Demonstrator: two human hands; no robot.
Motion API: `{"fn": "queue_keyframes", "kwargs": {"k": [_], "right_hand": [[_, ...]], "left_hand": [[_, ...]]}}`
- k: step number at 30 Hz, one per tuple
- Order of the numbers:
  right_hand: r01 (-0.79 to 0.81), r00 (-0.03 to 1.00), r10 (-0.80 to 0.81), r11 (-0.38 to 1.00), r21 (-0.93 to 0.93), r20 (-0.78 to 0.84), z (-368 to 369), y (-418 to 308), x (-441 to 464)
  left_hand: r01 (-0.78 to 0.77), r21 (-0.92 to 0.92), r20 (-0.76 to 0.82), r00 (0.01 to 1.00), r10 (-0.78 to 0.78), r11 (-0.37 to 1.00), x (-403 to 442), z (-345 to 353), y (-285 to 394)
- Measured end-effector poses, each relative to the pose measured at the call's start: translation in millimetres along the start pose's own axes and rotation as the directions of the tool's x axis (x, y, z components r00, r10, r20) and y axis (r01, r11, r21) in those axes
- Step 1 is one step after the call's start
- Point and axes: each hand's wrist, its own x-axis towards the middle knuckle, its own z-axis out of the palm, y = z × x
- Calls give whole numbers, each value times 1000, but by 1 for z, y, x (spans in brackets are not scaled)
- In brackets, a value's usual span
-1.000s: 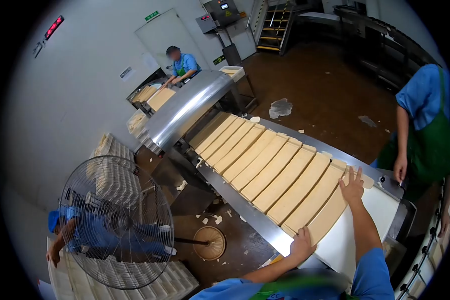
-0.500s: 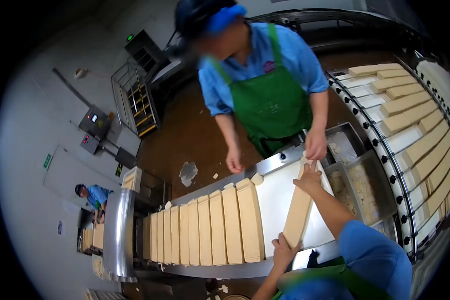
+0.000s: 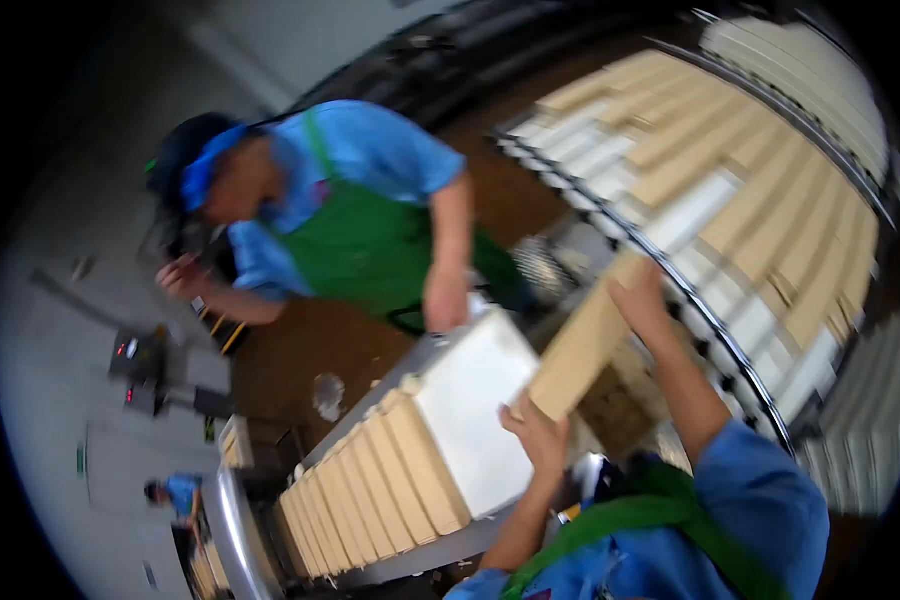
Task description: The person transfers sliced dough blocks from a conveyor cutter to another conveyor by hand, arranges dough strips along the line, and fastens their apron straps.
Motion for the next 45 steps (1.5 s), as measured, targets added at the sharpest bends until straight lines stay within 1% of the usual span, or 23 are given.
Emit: {"fn": "queue_keyframes", "kwargs": {"k": [3,5,9,12,13,14,15,16,19,21,24,25,26,30,33,34,36,37,39,40,41,44,45], "right_hand": [[-169,985,165,982,83,50,-46,22,50],[-296,953,295,955,7,72,-75,24,82],[-377,925,373,925,49,71,-98,54,137],[-301,953,302,952,56,-5,-90,104,189],[-214,976,213,977,0,-47,-81,132,208],[-206,979,206,976,-75,-6,-80,154,224],[-282,954,300,905,-319,9,-100,136,228],[-235,932,330,864,-446,148,-101,170,248],[143,960,109,605,-783,259,-108,230,279],[77,906,329,491,-867,267,-130,179,284],[-47,956,271,511,-859,109,-127,205,292],[-92,967,250,509,-856,45,-122,208,293],[-80,971,235,523,-849,53,-118,207,293],[24,966,186,627,-779,180,-113,170,270],[268,951,-109,754,-599,289,-118,159,239],[268,952,-111,754,-600,287,-121,159,230],[435,881,-269,786,-440,390,-129,158,209],[460,873,-331,804,-377,359,-131,149,195],[469,850,-341,836,-283,402,-131,139,173],[469,825,-351,863,-189,443,-129,133,162],[498,814,-426,862,-95,394,-122,126,148],[519,719,-469,853,53,513,-105,100,114],[535,689,-489,841,80,536,-98,87,99]], "left_hand": [[-59,-75,31,998,61,995,24,23,59],[-107,-121,20,994,110,987,36,42,94],[-180,-68,27,983,182,981,66,84,136],[-328,-88,43,942,333,940,102,112,162],[-370,-51,52,927,373,928,114,119,171],[-531,13,31,847,530,847,131,133,168],[-565,-6,94,821,563,825,142,139,173],[-570,-68,171,802,573,819,154,147,175],[-434,-256,403,764,503,864,176,174,175],[-325,-450,489,690,534,832,185,199,171],[-210,-487,595,630,499,848,194,235,187],[-299,-444,560,643,522,845,194,249,196],[-264,-482,561,639,526,835,194,265,205],[-188,-388,511,771,380,902,184,308,226],[-72,-295,569,788,235,953,171,258,246],[-73,-297,567,788,238,952,167,252,240],[-106,-398,287,929,234,911,150,235,225],[-107,-398,285,929,234,911,142,223,215],[-296,-359,-9,949,314,885,121,190,195],[-213,-404,13,971,238,890,110,169,187],[-227,-309,-61,974,218,924,98,158,174],[-87,-197,-102,992,68,977,60,109,122],[-53,-263,-106,994,26,963,45,97,94]]}}
